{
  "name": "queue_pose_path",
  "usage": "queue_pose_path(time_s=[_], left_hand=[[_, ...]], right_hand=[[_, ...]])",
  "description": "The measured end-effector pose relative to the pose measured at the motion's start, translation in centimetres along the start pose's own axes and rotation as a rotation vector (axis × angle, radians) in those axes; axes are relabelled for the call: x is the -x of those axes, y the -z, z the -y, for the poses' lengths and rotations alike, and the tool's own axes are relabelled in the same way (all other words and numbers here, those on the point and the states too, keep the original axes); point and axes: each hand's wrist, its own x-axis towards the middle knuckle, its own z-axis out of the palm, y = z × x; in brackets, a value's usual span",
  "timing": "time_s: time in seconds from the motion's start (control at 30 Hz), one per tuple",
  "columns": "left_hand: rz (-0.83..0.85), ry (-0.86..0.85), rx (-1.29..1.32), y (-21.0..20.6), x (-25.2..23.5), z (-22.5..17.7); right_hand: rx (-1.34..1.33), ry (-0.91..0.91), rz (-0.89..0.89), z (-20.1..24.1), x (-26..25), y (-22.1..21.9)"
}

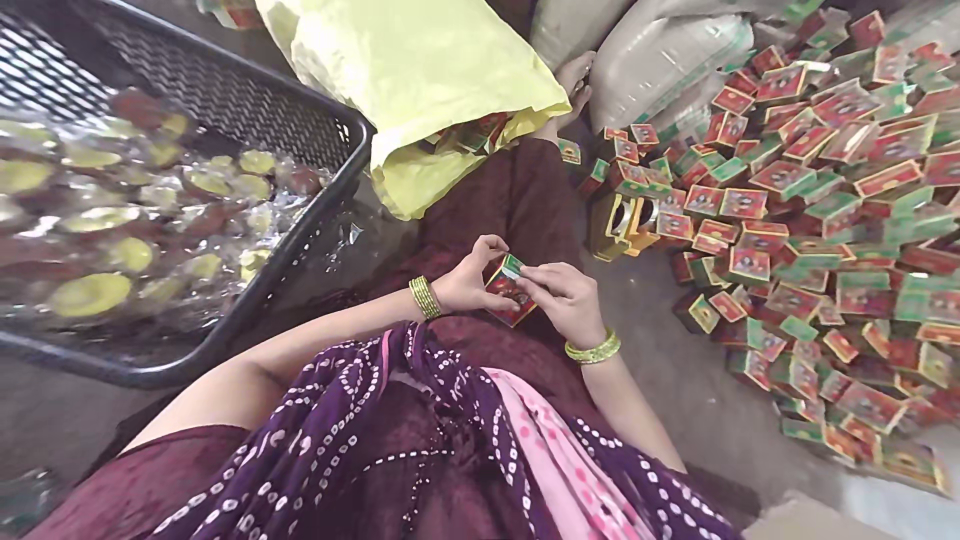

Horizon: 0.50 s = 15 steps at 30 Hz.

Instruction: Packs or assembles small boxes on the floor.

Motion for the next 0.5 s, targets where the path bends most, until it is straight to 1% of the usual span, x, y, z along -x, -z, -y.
queue_pose_path(time_s=[0.07,0.17,0.3,0.4,0.47,0.5], left_hand=[[0.015,0.023,0.008,0.0,0.1,-0.4],[0.041,0.023,0.026,0.0,0.1,-0.4],[0.063,0.025,-0.021,0.0,0.1,-0.3],[0.078,0.058,-0.053,0.1,0.2,-0.7],[0.047,0.057,-0.04,0.0,0.2,-0.7],[0.025,0.056,-0.018,0.0,0.2,-0.6]], right_hand=[[-0.045,0.002,-0.013,-0.2,-0.2,0.4],[-0.059,-0.003,0.033,-0.3,-0.1,0.7],[0.053,0.02,0.146,0.2,-0.3,1.1],[0.142,0.032,0.234,0.9,-0.4,1.2],[0.149,0.036,0.224,1.0,-0.2,1.1],[0.149,0.046,0.178,0.9,0.1,0.8]])
